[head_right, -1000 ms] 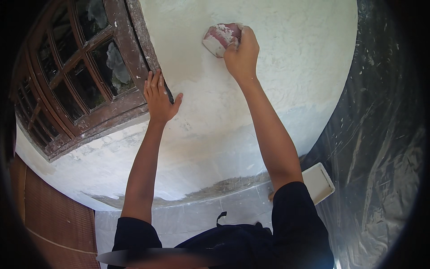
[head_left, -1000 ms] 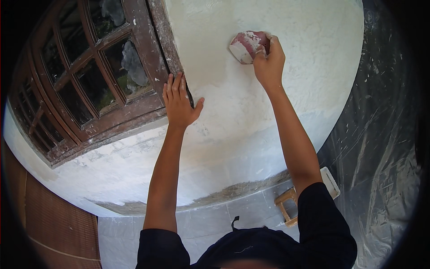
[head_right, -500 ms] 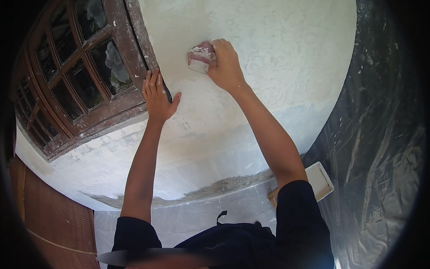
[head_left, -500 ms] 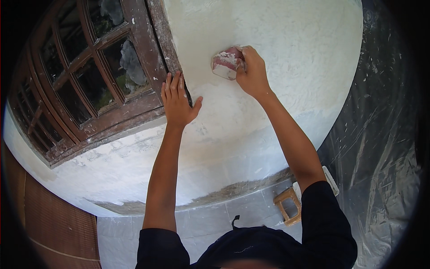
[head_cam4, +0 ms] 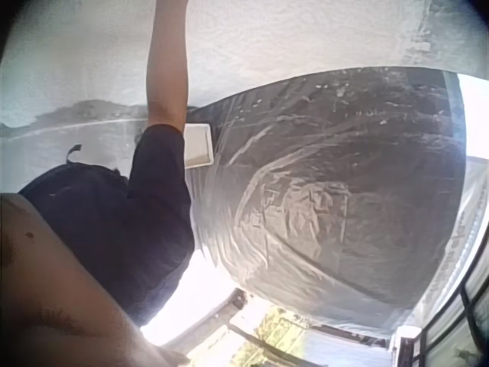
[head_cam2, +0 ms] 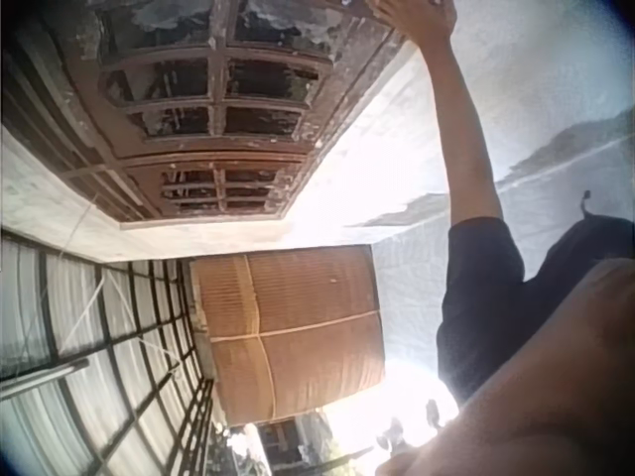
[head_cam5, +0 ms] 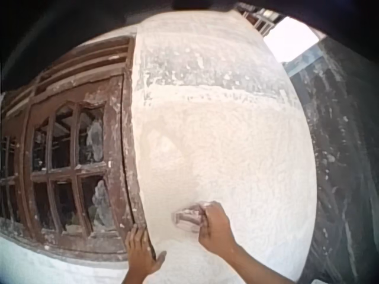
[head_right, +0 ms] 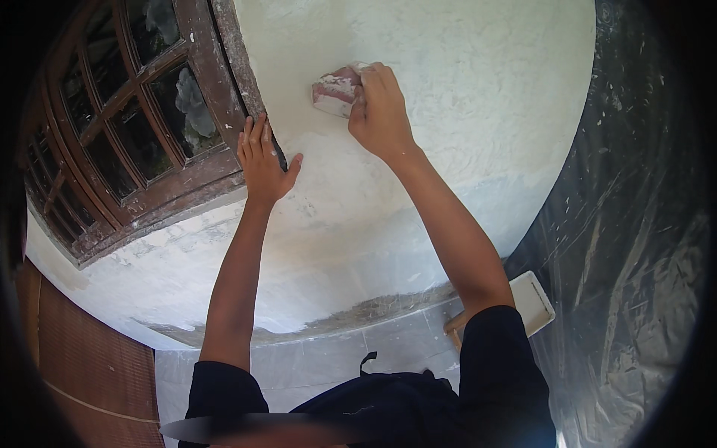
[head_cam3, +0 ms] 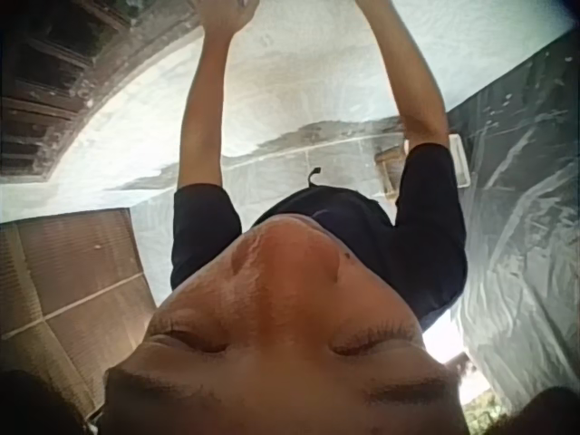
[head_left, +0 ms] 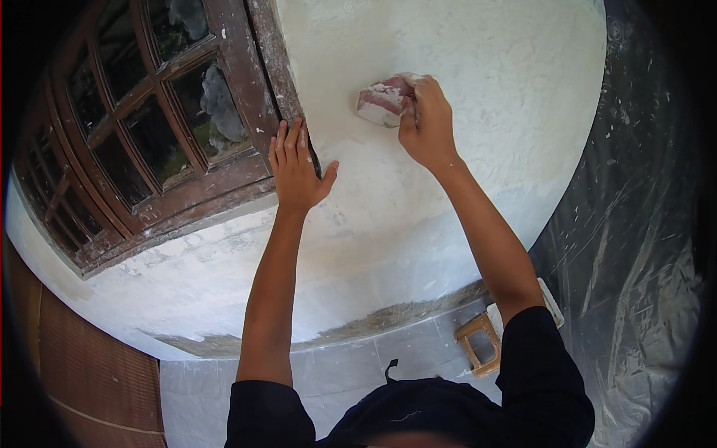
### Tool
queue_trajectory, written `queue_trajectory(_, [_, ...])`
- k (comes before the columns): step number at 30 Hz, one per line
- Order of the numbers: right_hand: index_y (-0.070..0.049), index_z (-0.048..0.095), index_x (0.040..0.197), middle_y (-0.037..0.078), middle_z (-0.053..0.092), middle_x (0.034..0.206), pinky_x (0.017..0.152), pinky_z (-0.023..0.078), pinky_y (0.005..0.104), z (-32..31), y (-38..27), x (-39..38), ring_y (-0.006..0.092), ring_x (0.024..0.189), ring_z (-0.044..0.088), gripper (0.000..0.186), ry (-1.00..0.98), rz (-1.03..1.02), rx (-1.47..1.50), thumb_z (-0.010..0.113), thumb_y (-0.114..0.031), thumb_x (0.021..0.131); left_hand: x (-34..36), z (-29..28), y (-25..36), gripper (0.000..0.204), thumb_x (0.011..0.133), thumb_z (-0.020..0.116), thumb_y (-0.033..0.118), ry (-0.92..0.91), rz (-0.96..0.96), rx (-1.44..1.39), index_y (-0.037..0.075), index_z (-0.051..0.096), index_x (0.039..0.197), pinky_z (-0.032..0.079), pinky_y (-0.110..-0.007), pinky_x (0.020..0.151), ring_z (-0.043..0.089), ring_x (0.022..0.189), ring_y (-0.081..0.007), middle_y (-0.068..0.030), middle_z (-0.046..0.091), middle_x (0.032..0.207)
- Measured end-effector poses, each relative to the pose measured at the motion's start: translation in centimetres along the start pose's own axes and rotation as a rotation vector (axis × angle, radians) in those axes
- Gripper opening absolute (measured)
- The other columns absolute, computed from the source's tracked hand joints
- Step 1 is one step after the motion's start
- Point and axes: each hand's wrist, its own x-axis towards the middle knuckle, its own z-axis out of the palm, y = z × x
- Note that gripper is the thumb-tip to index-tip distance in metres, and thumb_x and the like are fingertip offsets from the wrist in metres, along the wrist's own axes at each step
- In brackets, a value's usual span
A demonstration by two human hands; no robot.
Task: The person applies wall putty to a wall using a putty knife.
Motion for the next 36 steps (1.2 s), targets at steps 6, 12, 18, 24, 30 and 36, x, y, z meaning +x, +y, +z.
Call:
queue_trajectory(6, [0.004, 0.052, 0.108, 0.022, 0.054, 0.102, 0.079, 0.047, 0.0463, -0.6, 0.9, 0.6, 0.0404, 0.095, 0.054, 0.038, 0.091, 0.129, -0.040, 0.049, 0.013, 0.072, 0.0, 0.1, 0.1, 0.083, 0.080, 0.067, 0.042, 0.008, 0.006, -0.008, -0.004, 0.034, 0.140, 0.019, -0.056, 0.113, 0.024, 0.141, -0.0380, -0.0170, 0.032, 0.150])
queue_trajectory(12, [0.004, 0.053, 0.109, 0.021, 0.055, 0.105, 0.078, 0.047, 0.0450, 0.1, 0.5, 0.2, 0.0395, 0.096, 0.053, 0.039, -0.152, -0.034, -0.035, 0.052, 0.013, 0.070, 0.2, 0.1, 0.2, 0.082, 0.078, 0.068, 0.042, 0.041, -0.005, -0.010, -0.002, 0.037, 0.140, 0.021, -0.054, 0.113, 0.029, 0.140, -0.0372, -0.0160, 0.037, 0.147])
queue_trajectory(18, [0.002, 0.054, 0.106, 0.019, 0.055, 0.102, 0.074, 0.047, 0.0435, -0.4, 0.4, 1.2, 0.0375, 0.090, 0.053, 0.038, -0.024, -0.054, -0.040, 0.054, 0.012, 0.069, 0.0, -0.1, 0.0, 0.082, 0.080, 0.067, 0.042, -0.005, -0.011, -0.005, -0.004, 0.035, 0.140, 0.019, -0.056, 0.113, 0.025, 0.141, -0.0381, -0.0167, 0.032, 0.149])
queue_trajectory(24, [0.004, 0.054, 0.107, 0.018, 0.057, 0.096, 0.074, 0.048, 0.0440, -0.8, 1.3, 2.1, 0.0372, 0.093, 0.055, 0.038, 0.207, 0.064, -0.070, 0.050, 0.013, 0.071, 0.0, 0.2, 0.1, 0.082, 0.078, 0.068, 0.042, 0.028, -0.009, 0.003, -0.001, 0.037, 0.140, 0.020, -0.054, 0.113, 0.028, 0.140, -0.0365, -0.0151, 0.036, 0.148])
queue_trajectory(30, [0.003, 0.052, 0.107, 0.021, 0.054, 0.104, 0.076, 0.047, 0.0451, 0.4, 0.2, 0.3, 0.0397, 0.095, 0.053, 0.038, -0.092, 0.007, 0.038, 0.051, 0.013, 0.071, 0.2, -0.2, 0.1, 0.081, 0.080, 0.068, 0.040, 0.018, 0.002, -0.023, -0.004, 0.035, 0.140, 0.019, -0.056, 0.112, 0.025, 0.141, -0.0382, -0.0171, 0.032, 0.149])
queue_trajectory(36, [0.003, 0.052, 0.107, 0.019, 0.055, 0.101, 0.077, 0.047, 0.0451, -0.7, 0.9, 0.9, 0.0399, 0.095, 0.053, 0.034, 0.169, 0.162, 0.011, 0.051, 0.013, 0.074, 0.0, -0.1, 0.0, 0.081, 0.080, 0.068, 0.041, 0.010, 0.008, -0.002, -0.003, 0.035, 0.139, 0.020, -0.056, 0.112, 0.025, 0.141, -0.0380, -0.0170, 0.032, 0.149])
